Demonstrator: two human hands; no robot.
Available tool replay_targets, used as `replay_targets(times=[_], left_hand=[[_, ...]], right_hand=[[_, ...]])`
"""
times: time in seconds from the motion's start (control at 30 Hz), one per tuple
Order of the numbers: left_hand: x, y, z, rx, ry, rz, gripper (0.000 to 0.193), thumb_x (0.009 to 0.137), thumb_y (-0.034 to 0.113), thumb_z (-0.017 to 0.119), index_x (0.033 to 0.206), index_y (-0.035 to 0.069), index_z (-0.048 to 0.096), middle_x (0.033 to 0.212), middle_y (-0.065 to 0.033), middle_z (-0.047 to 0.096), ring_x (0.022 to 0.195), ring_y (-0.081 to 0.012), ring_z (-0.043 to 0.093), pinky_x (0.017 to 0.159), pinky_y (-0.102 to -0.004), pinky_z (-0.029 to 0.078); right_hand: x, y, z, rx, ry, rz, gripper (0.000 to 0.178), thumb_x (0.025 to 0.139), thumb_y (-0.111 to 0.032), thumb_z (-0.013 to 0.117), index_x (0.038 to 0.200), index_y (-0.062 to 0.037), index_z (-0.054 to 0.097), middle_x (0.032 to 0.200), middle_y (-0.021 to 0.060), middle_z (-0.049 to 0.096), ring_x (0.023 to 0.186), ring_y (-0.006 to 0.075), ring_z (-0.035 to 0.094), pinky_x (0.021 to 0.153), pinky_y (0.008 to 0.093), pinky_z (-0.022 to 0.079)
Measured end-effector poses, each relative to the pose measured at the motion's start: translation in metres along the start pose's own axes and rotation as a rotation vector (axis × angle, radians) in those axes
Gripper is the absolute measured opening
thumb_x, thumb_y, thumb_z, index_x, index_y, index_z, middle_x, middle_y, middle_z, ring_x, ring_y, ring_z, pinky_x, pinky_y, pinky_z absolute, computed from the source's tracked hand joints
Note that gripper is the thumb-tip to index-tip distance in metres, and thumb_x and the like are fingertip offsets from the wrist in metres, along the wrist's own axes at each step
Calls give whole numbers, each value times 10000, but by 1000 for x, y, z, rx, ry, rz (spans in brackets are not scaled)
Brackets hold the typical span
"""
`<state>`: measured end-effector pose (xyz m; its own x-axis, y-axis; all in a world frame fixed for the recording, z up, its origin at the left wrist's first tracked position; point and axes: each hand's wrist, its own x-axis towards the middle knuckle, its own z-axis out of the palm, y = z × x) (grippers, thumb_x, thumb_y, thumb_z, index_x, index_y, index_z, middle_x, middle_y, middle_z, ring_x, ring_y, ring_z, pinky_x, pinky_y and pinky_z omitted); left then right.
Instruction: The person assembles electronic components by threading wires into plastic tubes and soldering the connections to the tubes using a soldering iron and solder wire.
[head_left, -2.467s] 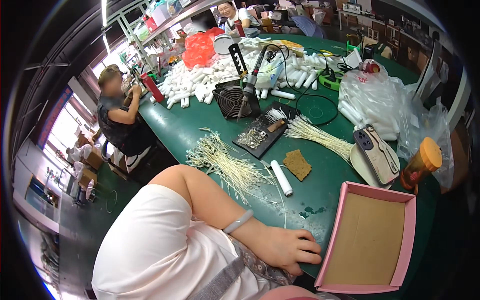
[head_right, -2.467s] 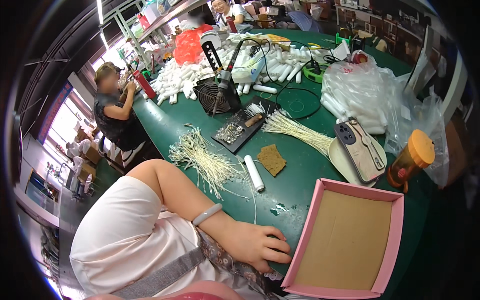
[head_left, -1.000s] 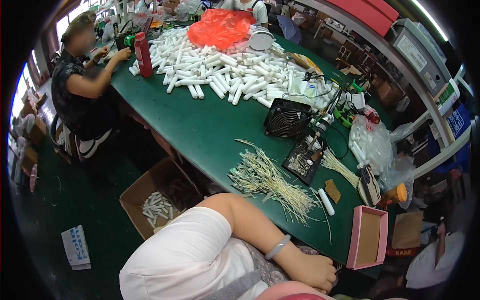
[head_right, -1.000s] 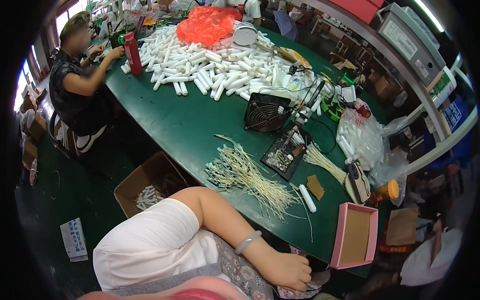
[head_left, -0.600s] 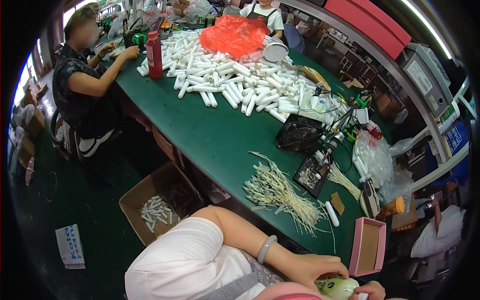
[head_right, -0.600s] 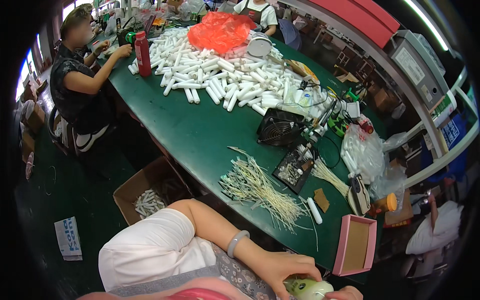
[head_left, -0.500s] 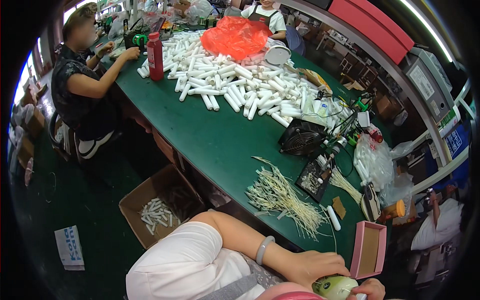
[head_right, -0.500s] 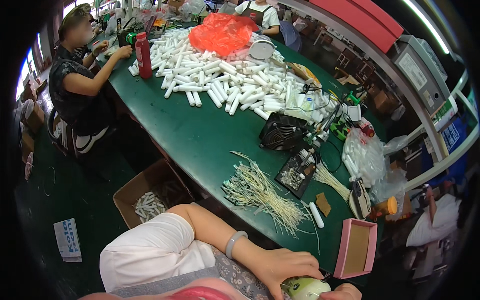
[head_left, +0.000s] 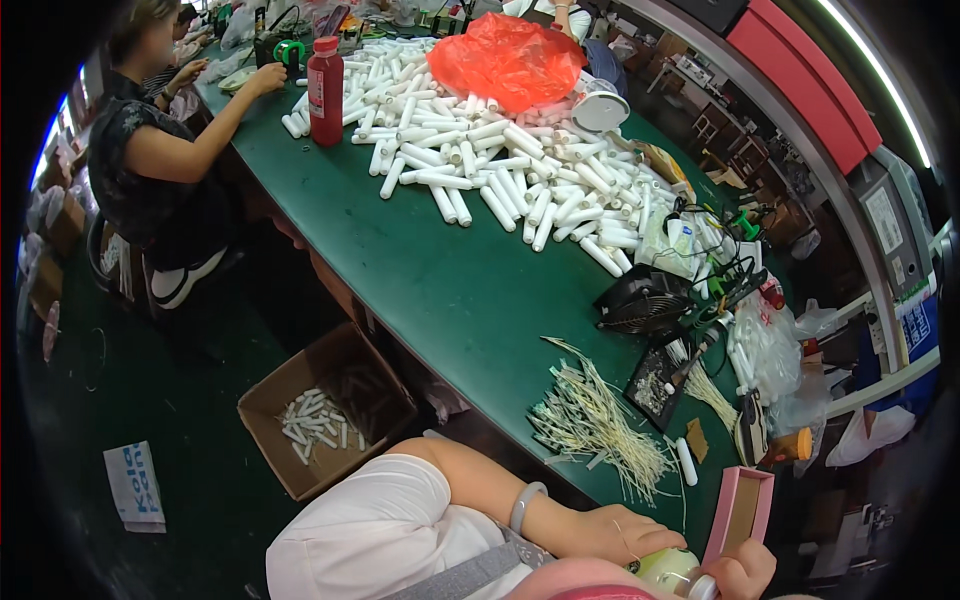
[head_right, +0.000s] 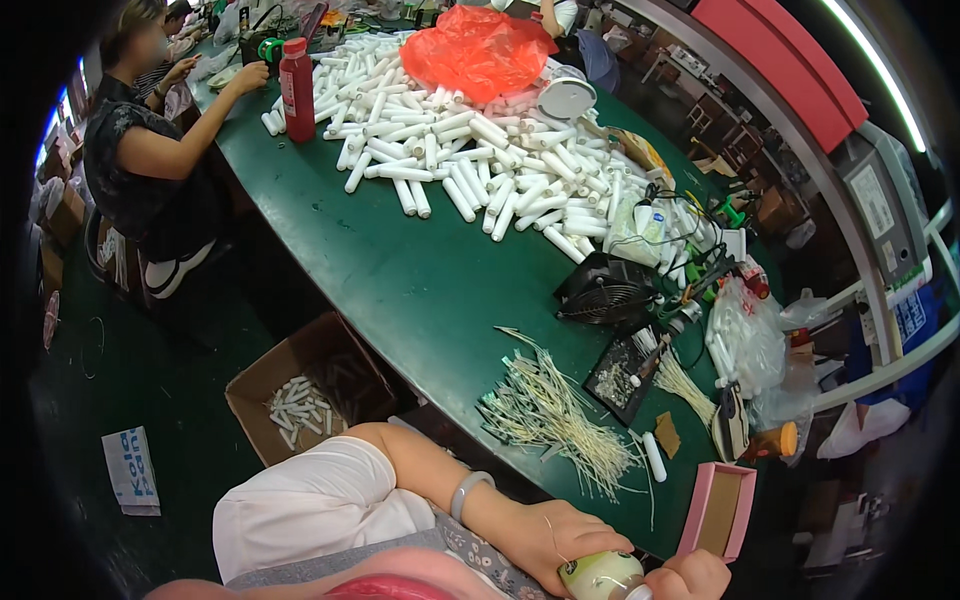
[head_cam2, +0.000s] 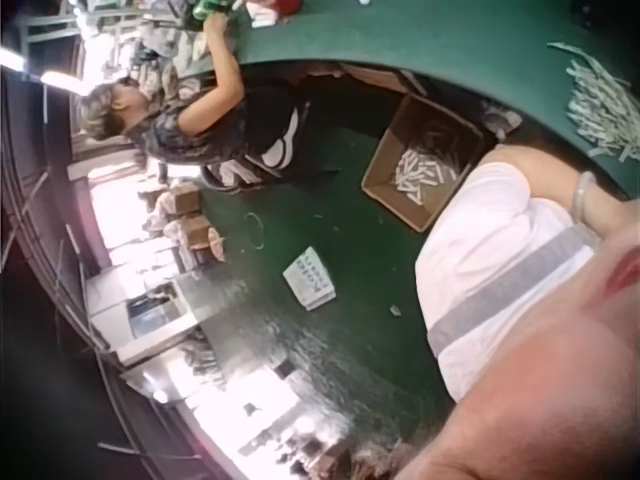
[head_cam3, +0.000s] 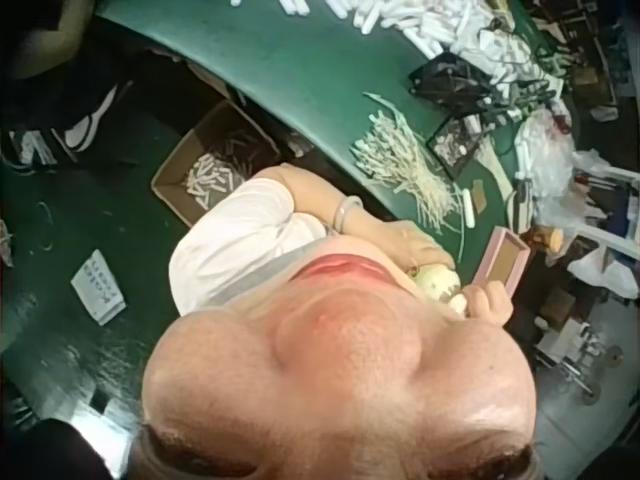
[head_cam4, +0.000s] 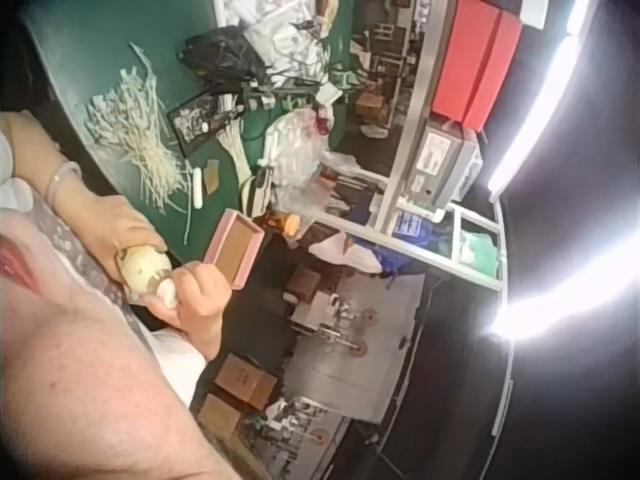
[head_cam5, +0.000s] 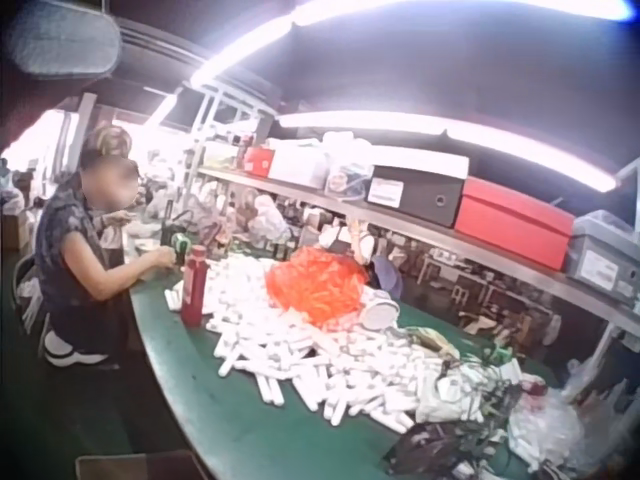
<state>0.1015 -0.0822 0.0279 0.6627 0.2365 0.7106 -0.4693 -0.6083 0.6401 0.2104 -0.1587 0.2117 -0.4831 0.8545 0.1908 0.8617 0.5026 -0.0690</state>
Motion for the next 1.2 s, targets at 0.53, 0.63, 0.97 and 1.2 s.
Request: replay_targets(times=[0.53,0.63,0.97,1.2], left_hand=[[-12,-10,-20,199,139,102,400,784,185,479,1148,25,437,874,-67,560,780,-202,589,510,-284,475],[-9,-17,-23,143,184,102,404,787,164,469,1164,27,427,881,-71,564,792,-212,593,521,-282,477],[1,0,-35,71,226,36,341,791,243,486,1067,53,549,907,-122,596,834,-268,587,714,-380,443],[-2,19,-28,59,270,137,327,782,182,503,1079,46,533,877,-79,598,809,-233,590,656,-353,446]], right_hand=[[45,5,-3,89,-213,-163,202,510,-162,601,670,-48,553,640,81,495,572,243,502,460,334,374],[47,3,-2,77,-147,-81,195,498,-179,603,614,-61,500,598,80,466,533,253,484,433,339,355],[55,16,-2,157,-4,-302,426,645,-434,646,651,-29,512,618,77,452,465,203,446,423,302,353],[50,-1,-7,93,82,-360,364,653,-373,635,653,-28,518,601,67,449,446,182,435,403,286,311]])
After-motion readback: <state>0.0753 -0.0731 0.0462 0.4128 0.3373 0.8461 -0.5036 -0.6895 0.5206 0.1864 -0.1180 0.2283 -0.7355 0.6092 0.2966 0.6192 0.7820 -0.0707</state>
